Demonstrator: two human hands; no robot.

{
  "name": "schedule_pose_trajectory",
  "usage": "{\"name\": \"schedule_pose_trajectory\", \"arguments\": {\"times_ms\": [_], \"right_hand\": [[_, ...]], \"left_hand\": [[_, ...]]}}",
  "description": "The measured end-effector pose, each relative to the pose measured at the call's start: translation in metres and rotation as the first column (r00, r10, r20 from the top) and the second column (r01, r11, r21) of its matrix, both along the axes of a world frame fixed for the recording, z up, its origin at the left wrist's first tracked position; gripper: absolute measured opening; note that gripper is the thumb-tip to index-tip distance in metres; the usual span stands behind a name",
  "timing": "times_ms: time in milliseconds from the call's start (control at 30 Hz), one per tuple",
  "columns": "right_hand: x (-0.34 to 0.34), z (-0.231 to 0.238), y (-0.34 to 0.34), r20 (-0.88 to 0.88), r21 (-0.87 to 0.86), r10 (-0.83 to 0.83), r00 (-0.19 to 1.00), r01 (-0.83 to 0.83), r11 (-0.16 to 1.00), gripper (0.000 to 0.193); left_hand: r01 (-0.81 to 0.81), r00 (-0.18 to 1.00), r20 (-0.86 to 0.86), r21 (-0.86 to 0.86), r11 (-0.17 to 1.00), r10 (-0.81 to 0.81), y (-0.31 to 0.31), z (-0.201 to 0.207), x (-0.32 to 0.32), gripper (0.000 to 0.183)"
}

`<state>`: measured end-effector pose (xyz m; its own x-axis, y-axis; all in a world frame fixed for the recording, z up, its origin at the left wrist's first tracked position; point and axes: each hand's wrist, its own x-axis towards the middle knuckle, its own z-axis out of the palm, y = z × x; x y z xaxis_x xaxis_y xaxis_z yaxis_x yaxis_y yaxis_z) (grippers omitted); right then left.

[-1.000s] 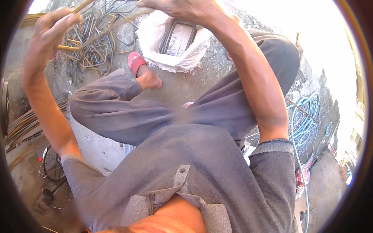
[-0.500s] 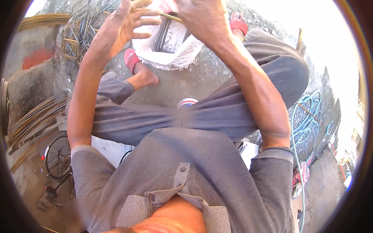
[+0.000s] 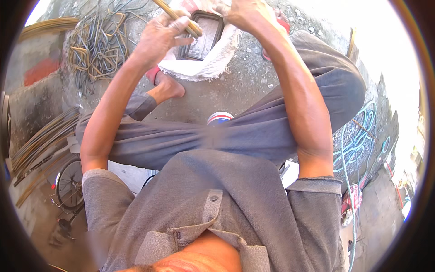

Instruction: Sort and stack rectangular metal rebar ties into a bag.

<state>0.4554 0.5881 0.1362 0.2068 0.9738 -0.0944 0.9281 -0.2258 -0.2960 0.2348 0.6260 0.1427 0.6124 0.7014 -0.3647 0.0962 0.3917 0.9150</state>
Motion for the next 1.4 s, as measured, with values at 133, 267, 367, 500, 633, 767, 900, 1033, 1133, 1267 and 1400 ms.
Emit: {"name": "schedule_pose_trajectory", "arguments": {"times_ms": [133,267,367,500,633,767,900,1033,1133,1267,1400], "right_hand": [[-0.002,-0.014,0.003,-0.125,-0.082,0.038,0.991,-0.049,0.995,0.028],[-0.002,-0.024,0.006,-0.093,-0.036,0.024,0.995,-0.028,0.999,0.025],[-0.001,-0.022,0.007,-0.15,-0.095,0.009,0.989,-0.023,0.995,0.025],[0.001,-0.025,0.006,-0.118,-0.071,0.042,0.992,-0.05,0.996,0.025],[0.002,-0.03,0.004,-0.125,-0.01,0.064,0.99,-0.066,0.998,0.024],[0.002,-0.031,0.006,-0.129,-0.006,0.058,0.99,-0.06,0.998,0.024],[0.004,-0.029,0.005,-0.151,-0.063,0.055,0.987,-0.065,0.996,0.024],[-0.002,-0.027,0.001,-0.185,-0.027,0.061,0.981,-0.067,0.997,0.023],[-0.003,-0.027,0.002,-0.172,-0.04,0.085,0.981,-0.093,0.995,0.023],[-0.001,-0.023,-0.002,-0.193,-0.05,0.068,0.979,-0.079,0.996,0.023],[0.0,-0.024,-0.001,-0.166,-0.052,0.104,0.981,-0.114,0.992,0.023]], "left_hand": [[0.187,0.938,-0.332,0.246,0.951,-0.099,-0.024,-0.048,-0.002,0.024],[0.371,0.871,-0.479,0.502,0.781,-0.106,-0.057,-0.071,-0.007,0.022],[0.485,0.766,-0.627,0.421,0.766,-0.14,-0.067,-0.07,-0.013,0.015],[0.527,0.704,-0.696,0.377,0.762,-0.143,-0.067,-0.071,-0.018,0.017],[0.621,0.468,-0.873,0.218,0.753,-0.133,-0.054,-0.072,-0.005,0.023],[0.598,0.3,-0.945,0.081,0.798,-0.128,-0.043,-0.1,0.016,0.024],[0.548,0.339,-0.933,0.092,0.832,-0.12,-0.039,-0.127,0.036,0.028],[0.657,0.273,-0.956,0.105,0.746,-0.106,-0.047,-0.174,0.05,0.029],[0.655,0.247,-0.96,0.067,0.753,-0.13,-0.053,-0.187,0.061,0.029],[0.657,0.284,-0.959,0.184,0.731,-0.013,-0.064,-0.192,0.063,0.025],[0.594,0.456,-0.881,0.408,0.693,0.127,-0.076,-0.203,0.047,0.022]]}}
